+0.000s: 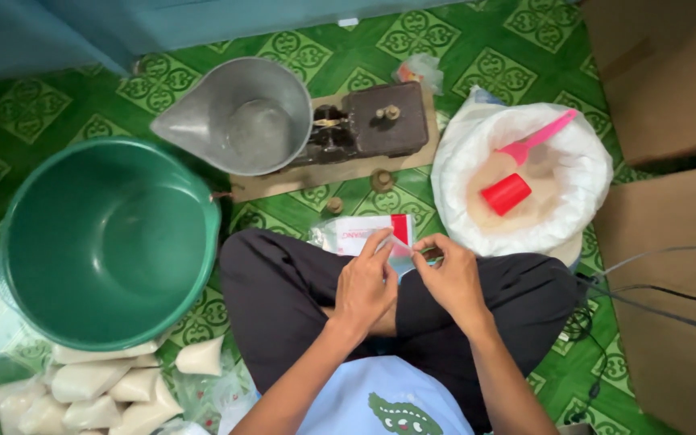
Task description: The person scoops a white powder from a large bag using a red scoop and pours it into the hopper of a small grinding machine. The person repeats this scooping and pouring action multiple times.
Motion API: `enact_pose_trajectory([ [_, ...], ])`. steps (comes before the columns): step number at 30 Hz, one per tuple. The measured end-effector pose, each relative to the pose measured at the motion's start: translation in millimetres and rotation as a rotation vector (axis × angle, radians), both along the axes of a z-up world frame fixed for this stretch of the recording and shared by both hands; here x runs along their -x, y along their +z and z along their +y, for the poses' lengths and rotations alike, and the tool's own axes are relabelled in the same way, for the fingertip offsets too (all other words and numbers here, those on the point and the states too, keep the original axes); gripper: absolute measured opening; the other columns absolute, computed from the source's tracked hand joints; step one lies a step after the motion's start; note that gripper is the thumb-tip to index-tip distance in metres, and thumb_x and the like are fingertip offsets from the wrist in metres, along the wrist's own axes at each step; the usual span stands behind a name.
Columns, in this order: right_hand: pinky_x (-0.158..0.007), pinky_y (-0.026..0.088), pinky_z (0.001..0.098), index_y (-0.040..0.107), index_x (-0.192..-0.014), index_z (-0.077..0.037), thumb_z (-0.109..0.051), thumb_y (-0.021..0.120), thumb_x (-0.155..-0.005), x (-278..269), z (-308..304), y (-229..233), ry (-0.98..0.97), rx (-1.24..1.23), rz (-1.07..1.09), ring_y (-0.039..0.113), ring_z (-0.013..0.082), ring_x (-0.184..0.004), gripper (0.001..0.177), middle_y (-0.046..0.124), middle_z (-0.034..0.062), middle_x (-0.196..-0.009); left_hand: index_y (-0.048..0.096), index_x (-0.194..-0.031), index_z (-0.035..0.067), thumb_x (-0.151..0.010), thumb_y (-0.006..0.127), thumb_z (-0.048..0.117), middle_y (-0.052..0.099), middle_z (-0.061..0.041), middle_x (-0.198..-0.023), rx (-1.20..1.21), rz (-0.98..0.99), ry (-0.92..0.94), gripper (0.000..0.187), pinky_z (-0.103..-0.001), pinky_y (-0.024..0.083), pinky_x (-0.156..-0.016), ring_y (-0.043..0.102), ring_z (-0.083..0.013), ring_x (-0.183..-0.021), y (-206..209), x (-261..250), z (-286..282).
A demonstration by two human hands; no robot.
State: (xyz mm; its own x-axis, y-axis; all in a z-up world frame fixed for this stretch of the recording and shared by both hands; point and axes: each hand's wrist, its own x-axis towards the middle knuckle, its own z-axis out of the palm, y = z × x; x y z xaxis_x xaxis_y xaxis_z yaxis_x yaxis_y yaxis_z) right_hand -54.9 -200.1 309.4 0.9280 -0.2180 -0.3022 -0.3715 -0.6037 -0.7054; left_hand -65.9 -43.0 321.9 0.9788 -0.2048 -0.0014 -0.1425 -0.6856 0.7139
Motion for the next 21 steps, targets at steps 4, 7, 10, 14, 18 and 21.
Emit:
enact_pose_trajectory([
  [4,-0.065,0.057,0.0320,0.074,-0.084,-0.015,-0.013,0.077,-0.078,-4.2,-19.1,-0.6,-0.026,-0.036,-0.006,0.073,0.0253,-0.073,0.007,0.076,0.0094,-0.079,0.068,-0.117,0.003,-0.076,0.054,0.001,0.063,-0.003,-0.127,0.041,-0.058,-0.054,0.043,-0.039,0.058,-0.074,0.070,-0.0333,-0.092,-9.6,-6.0,-16.3],
  [7,-0.069,0.057,0.0351,0.075,-0.085,-0.012,-0.012,0.078,-0.079,-6.6,-37.8,-4.8,-0.043,-0.102,0.007,0.073,0.0262,-0.081,0.007,0.076,0.0106,-0.082,0.068,-0.116,0.000,-0.076,0.054,-0.001,0.064,-0.007,-0.127,0.069,-0.048,-0.079,0.042,-0.037,0.057,-0.079,0.068,-0.0297,-0.101,-9.9,-13.5,-31.0],
  [10,-0.074,0.058,0.0359,0.076,-0.090,-0.011,-0.016,0.074,-0.084,-14.9,-63.2,-17.7,-0.007,-0.201,0.035,0.073,0.0264,-0.080,0.008,0.076,0.0132,-0.082,0.066,-0.119,0.001,-0.076,0.055,0.001,0.063,-0.007,-0.127,0.090,0.064,-0.101,0.044,-0.039,0.057,-0.080,0.067,-0.0316,-0.103,-12.6,-24.1,-45.2],
  [14,-0.080,0.057,0.0408,0.073,-0.104,-0.007,-0.022,0.069,-0.091,-33.1,-113.8,-47.4,-0.039,-0.148,-0.068,0.068,0.0328,-0.096,0.020,0.073,0.0187,-0.097,0.064,-0.121,0.002,-0.077,0.055,0.001,0.059,-0.008,-0.130,0.060,0.116,-0.135,0.045,-0.043,0.057,-0.084,0.065,-0.0343,-0.109,-25.7,-34.3,-63.0],
  [18,-0.087,0.054,0.0501,0.068,-0.113,-0.005,-0.015,0.074,-0.085,-60.7,-165.3,-83.4,0.043,0.312,-0.200,0.063,0.0418,-0.104,0.031,0.064,0.0222,-0.106,0.062,-0.123,0.003,-0.078,0.053,0.001,0.052,-0.012,-0.136,0.048,0.234,-0.159,0.046,-0.051,0.056,-0.089,0.062,-0.0410,-0.112,-38.4,-45.0,-77.3],
  [21,-0.098,0.050,0.0478,0.062,-0.126,-0.003,-0.022,0.078,-0.077,-73.0,-187.1,-123.4,0.094,0.503,-0.012,0.050,0.0420,-0.126,0.055,0.049,0.0232,-0.134,0.062,-0.122,0.001,-0.078,0.052,0.000,0.055,-0.013,-0.132,0.049,0.246,-0.172,0.046,-0.052,0.055,-0.089,0.062,-0.0401,-0.112,-43.7,-53.0,-87.4],
])
